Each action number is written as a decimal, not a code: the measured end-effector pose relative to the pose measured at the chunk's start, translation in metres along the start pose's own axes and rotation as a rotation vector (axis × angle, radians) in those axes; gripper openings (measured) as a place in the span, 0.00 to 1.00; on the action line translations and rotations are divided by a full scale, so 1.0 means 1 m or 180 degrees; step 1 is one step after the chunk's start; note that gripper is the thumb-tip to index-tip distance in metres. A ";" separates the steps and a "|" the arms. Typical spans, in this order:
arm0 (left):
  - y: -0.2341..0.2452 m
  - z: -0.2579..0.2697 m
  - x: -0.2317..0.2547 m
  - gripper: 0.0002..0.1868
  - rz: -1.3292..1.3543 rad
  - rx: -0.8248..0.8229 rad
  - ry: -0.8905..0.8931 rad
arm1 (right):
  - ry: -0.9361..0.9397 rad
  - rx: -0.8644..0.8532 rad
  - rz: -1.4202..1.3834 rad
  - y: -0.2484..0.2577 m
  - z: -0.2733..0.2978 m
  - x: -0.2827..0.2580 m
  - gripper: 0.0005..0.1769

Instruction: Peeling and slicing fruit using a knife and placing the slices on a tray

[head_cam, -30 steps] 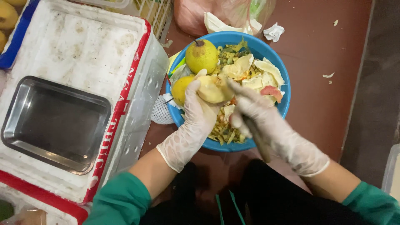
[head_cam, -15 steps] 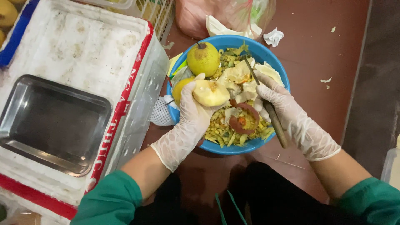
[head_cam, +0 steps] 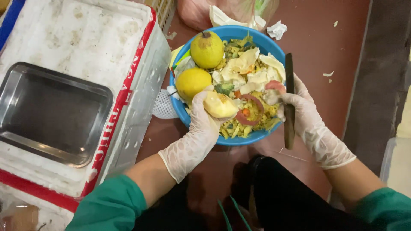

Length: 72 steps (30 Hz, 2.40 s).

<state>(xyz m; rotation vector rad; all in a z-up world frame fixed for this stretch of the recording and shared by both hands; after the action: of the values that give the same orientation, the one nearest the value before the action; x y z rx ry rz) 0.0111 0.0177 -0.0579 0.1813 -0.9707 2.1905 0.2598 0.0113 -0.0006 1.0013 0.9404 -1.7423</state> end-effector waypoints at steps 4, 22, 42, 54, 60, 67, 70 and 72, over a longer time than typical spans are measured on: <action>0.000 0.021 -0.010 0.31 -0.0032 -0.0056 0.0030 | 0.0010 -0.0087 0.0122 -0.012 0.011 0.003 0.47; -0.005 0.022 -0.012 0.31 -0.0067 -0.0101 -0.0137 | 0.0375 0.0057 0.0091 -0.075 0.092 -0.035 0.48; -0.050 -0.019 0.010 0.41 -0.0037 -0.0409 -0.0096 | 0.0256 -0.0356 -0.0159 -0.066 0.059 -0.038 0.52; -0.064 0.008 0.040 0.40 0.0063 0.0189 -0.0194 | 0.0230 -0.0547 0.0092 -0.102 0.032 -0.065 0.26; -0.058 0.075 0.019 0.44 0.0255 -0.0017 -0.0072 | 0.0422 -0.1120 0.0056 -0.070 0.087 -0.059 0.51; -0.049 0.103 0.007 0.41 -0.0253 -0.0096 0.0000 | 0.0306 -0.0500 0.0231 -0.062 0.138 -0.079 0.50; -0.048 0.106 0.006 0.39 -0.0365 -0.0197 0.0008 | 0.0090 -0.0376 0.0364 -0.070 0.149 -0.082 0.47; -0.038 0.106 0.010 0.38 -0.0256 -0.0019 -0.0210 | 0.0140 -0.0286 0.0031 -0.076 0.148 -0.080 0.34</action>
<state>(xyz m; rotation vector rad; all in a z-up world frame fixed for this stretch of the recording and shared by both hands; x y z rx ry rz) 0.0129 -0.0327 0.0438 0.2866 -0.9890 2.1196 0.1769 -0.0710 0.1420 0.9879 1.0310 -1.6610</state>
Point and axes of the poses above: each hand's wrist, its own z-axis away from the middle knuckle, its own y-axis out of the back of the hand, x = y × z, the point moved 9 cm from there along -z, towards the middle knuckle, and after that the axes turned 6 degrees about -z, right-handed, at the moved point
